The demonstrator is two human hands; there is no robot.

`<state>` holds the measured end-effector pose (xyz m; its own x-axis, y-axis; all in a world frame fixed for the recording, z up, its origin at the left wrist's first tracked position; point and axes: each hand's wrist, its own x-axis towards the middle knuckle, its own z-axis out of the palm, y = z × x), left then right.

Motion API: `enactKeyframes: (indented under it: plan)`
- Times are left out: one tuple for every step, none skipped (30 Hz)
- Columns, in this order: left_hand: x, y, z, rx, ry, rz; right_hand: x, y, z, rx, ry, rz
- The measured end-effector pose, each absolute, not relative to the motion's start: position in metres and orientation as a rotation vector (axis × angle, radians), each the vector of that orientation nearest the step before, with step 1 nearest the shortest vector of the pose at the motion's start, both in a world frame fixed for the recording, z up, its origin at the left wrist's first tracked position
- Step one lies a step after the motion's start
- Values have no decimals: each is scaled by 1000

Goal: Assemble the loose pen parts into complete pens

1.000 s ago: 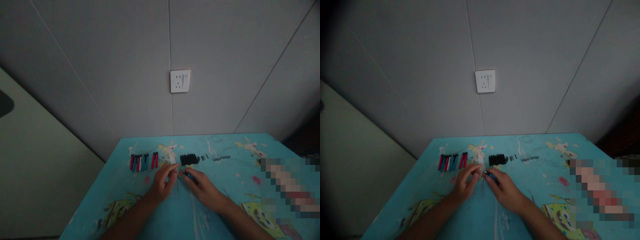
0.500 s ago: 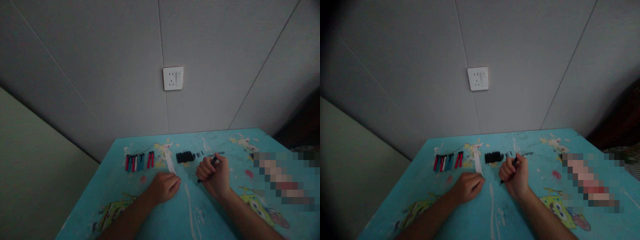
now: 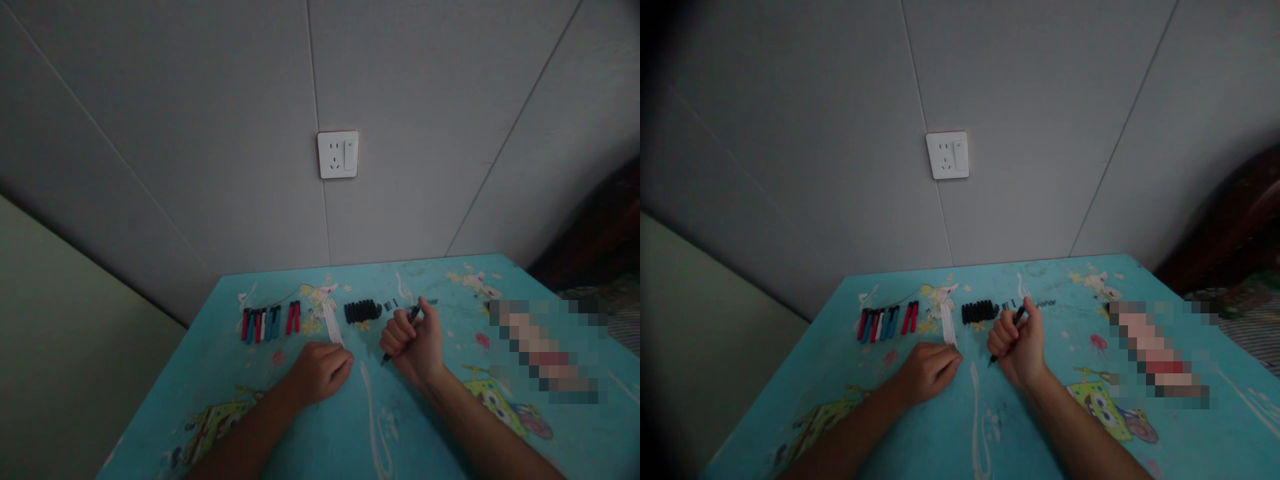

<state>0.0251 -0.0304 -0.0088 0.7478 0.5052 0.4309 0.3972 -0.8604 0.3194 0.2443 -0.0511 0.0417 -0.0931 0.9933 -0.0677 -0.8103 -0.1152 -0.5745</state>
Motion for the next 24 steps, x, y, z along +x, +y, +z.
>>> enactKeyframes:
  plan:
    - [25, -30, -8, 2742, 714, 762, 244, -51, 42, -519, -459, 1623]
    - [25, -30, -8, 2745, 712, 763, 244, -52, 42, -519, -458, 1621]
    - [25, -31, -8, 2747, 711, 769, 243, -52, 42, -520, -457, 1623]
    - [26, -31, -8, 2748, 708, 777, 243, -53, 43, -518, -454, 1626]
    - [26, -31, -8, 2747, 707, 785, 242, -54, 43, -513, -451, 1629]
    - [26, -31, -9, 2745, 708, 788, 241, -55, 44, -506, -450, 1632]
    - [26, -31, -9, 2744, 708, 790, 240, -56, 45, -499, -451, 1631]
    - [26, -31, -9, 2744, 712, 790, 240, -57, 45, -493, -453, 1631]
    - [26, -31, -9, 2746, 714, 784, 239, -57, 46, -489, -455, 1630]
    - [26, -31, -9, 2749, 716, 777, 239, -58, 46, -486, -455, 1630]
    - [26, -31, -8, 2752, 717, 774, 239, -58, 46, -483, -452, 1631]
    - [26, -31, -8, 2754, 717, 774, 239, -57, 46, -479, -447, 1633]
    - [26, -31, -8, 2755, 717, 778, 239, -56, 46, -475, -440, 1635]
    - [26, -31, -8, 2755, 718, 782, 240, -55, 45, -473, -433, 1635]
    - [26, -30, -7, 2757, 718, 783, 241, -53, 44, -469, -428, 1633]
    - [26, -30, -7, 2762, 720, 780, 242, -52, 42, -466, -423, 1631]
    - [26, -30, -7, 2768, 725, 771, 243, -50, 41, -463, -418, 1627]
    - [26, -30, -7, 2776, 729, 758, 243, -49, 40, -459, -414, 1621]
    - [26, -30, -7, 2783, 731, 747, 244, -49, 38, -455, -411, 1615]
    - [26, -31, -7, 2788, 734, 742, 244, -49, 37, -451, -407, 1609]
    - [26, -31, -7, 2790, 734, 740, 244, -50, 36, -448, -403, 1605]
    - [26, -31, -7, 2790, 733, 738, 243, -51, 36, -445, -399, 1602]
    - [26, -31, -7, 2790, 732, 737, 241, -53, 36, -442, -397, 1604]
    - [26, -31, -6, 2790, 730, 736, 239, -55, 36, -436, -396, 1608]
